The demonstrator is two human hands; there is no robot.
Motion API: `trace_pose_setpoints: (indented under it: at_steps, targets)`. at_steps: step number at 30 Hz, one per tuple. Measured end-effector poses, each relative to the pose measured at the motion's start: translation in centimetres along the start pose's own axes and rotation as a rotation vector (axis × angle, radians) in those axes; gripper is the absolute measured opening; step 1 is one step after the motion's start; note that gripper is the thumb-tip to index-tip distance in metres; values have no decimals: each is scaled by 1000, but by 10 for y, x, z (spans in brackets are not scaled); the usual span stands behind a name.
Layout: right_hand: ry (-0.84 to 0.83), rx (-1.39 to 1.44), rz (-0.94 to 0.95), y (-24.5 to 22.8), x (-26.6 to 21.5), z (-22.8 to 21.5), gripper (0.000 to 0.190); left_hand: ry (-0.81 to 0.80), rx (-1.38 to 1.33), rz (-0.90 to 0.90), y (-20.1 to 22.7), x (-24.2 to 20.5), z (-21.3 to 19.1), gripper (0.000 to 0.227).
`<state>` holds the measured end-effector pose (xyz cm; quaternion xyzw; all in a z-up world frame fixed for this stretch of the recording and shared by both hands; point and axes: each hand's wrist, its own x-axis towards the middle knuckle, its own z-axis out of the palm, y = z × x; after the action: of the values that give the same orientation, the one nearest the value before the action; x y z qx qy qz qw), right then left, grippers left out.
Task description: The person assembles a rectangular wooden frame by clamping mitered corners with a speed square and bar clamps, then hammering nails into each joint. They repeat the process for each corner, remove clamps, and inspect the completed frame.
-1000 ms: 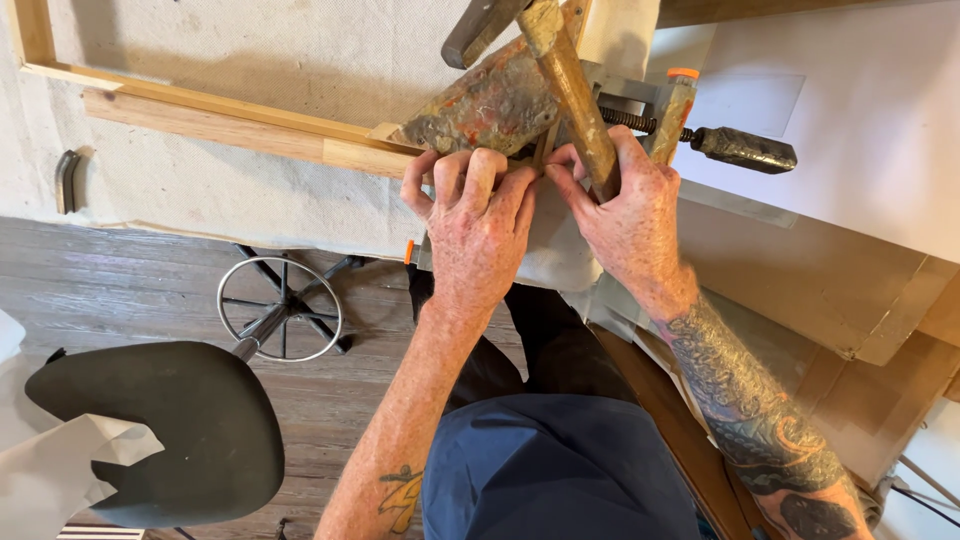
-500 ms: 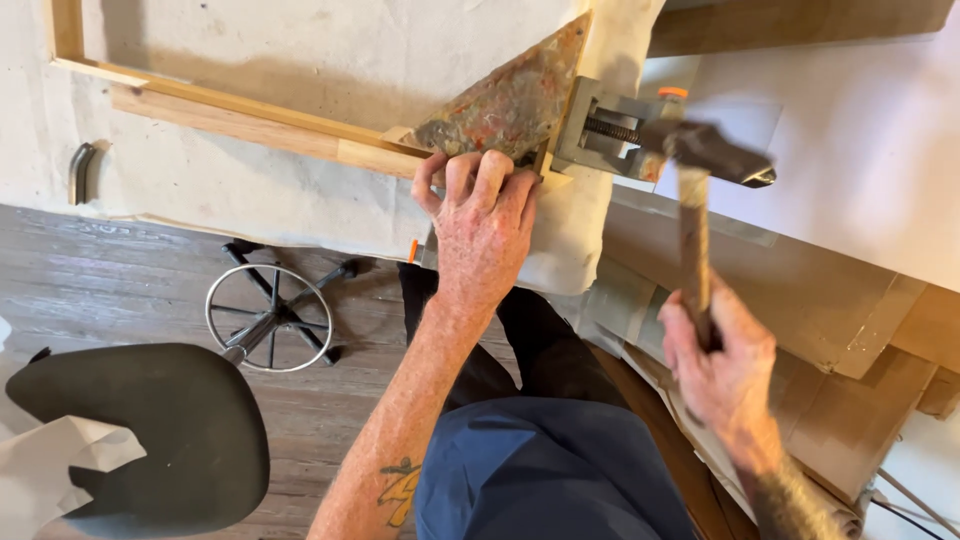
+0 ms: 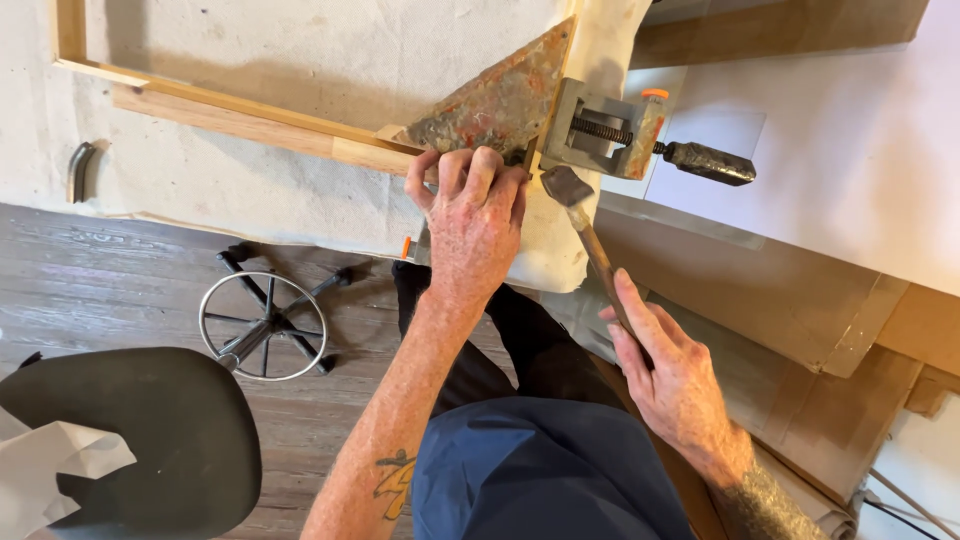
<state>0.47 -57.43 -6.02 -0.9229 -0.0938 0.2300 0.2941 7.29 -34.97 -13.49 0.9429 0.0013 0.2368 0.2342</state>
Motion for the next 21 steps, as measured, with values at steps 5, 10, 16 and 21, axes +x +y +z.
trace_pose_setpoints:
  at_steps: [5, 10, 16, 21]
  targets:
    - [20, 24, -102, -6, 6, 0, 52, 21, 28, 10, 2, 5, -4, 16]
    - [29, -22, -100, -5, 7, 4, 53, 30, 25, 15, 0, 2, -1, 17]
    - [108, -47, -104, -7, 1, 1, 51, 28, -12, 29, 0, 2, -5, 12]
    - [41, 4, -138, -10, 11, -2, 51, 53, 24, 4, 2, 4, -1, 16]
